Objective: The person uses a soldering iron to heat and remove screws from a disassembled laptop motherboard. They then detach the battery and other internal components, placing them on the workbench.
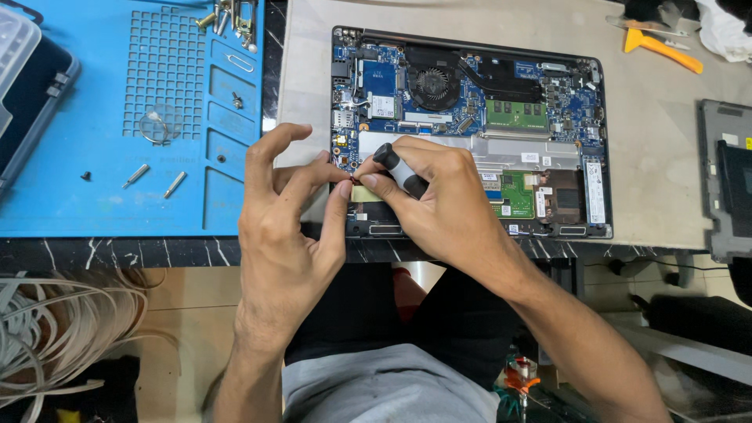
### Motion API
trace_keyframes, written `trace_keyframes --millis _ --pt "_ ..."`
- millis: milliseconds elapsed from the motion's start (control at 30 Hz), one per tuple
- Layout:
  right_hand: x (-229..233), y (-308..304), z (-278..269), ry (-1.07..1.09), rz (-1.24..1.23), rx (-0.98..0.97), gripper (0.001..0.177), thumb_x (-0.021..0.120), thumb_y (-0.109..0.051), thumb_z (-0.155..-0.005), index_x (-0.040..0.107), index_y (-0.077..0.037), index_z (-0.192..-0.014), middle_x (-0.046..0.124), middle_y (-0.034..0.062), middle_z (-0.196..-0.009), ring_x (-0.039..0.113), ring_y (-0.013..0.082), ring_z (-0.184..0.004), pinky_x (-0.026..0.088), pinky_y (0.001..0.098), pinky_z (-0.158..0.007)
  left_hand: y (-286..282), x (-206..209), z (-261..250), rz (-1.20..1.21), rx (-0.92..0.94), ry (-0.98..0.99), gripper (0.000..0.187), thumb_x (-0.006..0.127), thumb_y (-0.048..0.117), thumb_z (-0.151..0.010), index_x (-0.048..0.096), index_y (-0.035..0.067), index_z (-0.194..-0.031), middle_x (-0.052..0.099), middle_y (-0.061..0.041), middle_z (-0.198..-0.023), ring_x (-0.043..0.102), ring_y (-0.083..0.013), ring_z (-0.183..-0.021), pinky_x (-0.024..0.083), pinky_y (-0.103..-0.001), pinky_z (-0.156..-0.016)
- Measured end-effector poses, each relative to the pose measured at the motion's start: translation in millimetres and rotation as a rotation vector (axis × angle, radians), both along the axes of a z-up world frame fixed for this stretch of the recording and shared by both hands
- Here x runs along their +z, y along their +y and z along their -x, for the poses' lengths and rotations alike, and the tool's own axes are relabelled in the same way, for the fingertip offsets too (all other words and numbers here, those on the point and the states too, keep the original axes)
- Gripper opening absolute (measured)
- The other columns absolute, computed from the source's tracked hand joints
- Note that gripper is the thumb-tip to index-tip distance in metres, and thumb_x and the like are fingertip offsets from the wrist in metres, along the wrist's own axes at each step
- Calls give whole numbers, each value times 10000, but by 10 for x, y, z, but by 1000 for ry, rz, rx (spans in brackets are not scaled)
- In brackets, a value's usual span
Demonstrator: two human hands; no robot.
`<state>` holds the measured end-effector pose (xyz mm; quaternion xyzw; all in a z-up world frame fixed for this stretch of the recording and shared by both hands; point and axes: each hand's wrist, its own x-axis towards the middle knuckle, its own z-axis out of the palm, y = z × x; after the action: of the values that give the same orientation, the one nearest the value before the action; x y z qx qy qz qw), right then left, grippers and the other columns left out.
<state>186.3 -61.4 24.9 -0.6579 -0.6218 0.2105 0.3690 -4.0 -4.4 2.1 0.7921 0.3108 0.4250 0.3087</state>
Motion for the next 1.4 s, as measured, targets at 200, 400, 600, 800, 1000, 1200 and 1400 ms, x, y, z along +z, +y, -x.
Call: trace_keyframes --millis 200,400,600,800,1000,1200,1400 --pt "22 9 8 20 -2 3 104 789 -133 -1103 829 -48 -1058 755 18 -925 705 153 -864 516 324 -765 -20 8 -37 30 35 52 49 717 29 -1151 739 8 -1190 529 -183 -1545 782 -294 -978 634 -412 -838" --pt "-13 24 -8 9 -7 8 96 790 -122 -1096 829 -37 -1074 790 36 -968 757 180 -913 554 340 -824 -24 -28 -71 38 62 97 53 686 49 -1166 727 28 -1191 536 -153 -1524 768 -274 -946 599 -423 -694" --pt "13 3 25 0 -55 102 158 732 -127 -1138 789 -9 -1050 744 63 -979 724 211 -918 549 358 -826 -42 -15 -77 50 50 117 83 672 72 -1180 729 23 -1144 525 -141 -1497 797 -323 -1182 644 -467 -747" --pt "18 15 3 -58 36 11 120 791 -172 -1097 828 -71 -1042 729 8 -883 679 177 -823 500 349 -765 -29 9 -33 80 28 39 39 673 55 -1167 702 29 -1174 521 -170 -1523 785 -289 -1020 630 -422 -848" --pt "34 28 -25 -68 118 -50 150 808 -272 -1071 841 -128 -1045 821 -14 -942 696 148 -851 488 330 -731 -17 7 -24 94 4 -52 103 597 1 -1171 682 -55 -1185 537 -208 -1508 795 -237 -1001 700 -339 -902" --pt "75 -14 6 -64 93 -55 112 818 -226 -1068 844 -118 -1053 853 -26 -987 700 115 -810 504 307 -701 -6 -1 -6 109 6 -126 120 582 -17 -1178 675 -94 -1181 554 -279 -1464 815 -290 -1124 717 -317 -906" --pt "121 65 30 -125 55 21 229 940 -272 -993 804 -94 -944 835 5 -940 776 157 -863 564 337 -829 7 20 -8 62 6 -95 119 594 -21 -1168 682 -100 -1180 627 -295 -1357 664 -354 -1428 727 -331 -902"
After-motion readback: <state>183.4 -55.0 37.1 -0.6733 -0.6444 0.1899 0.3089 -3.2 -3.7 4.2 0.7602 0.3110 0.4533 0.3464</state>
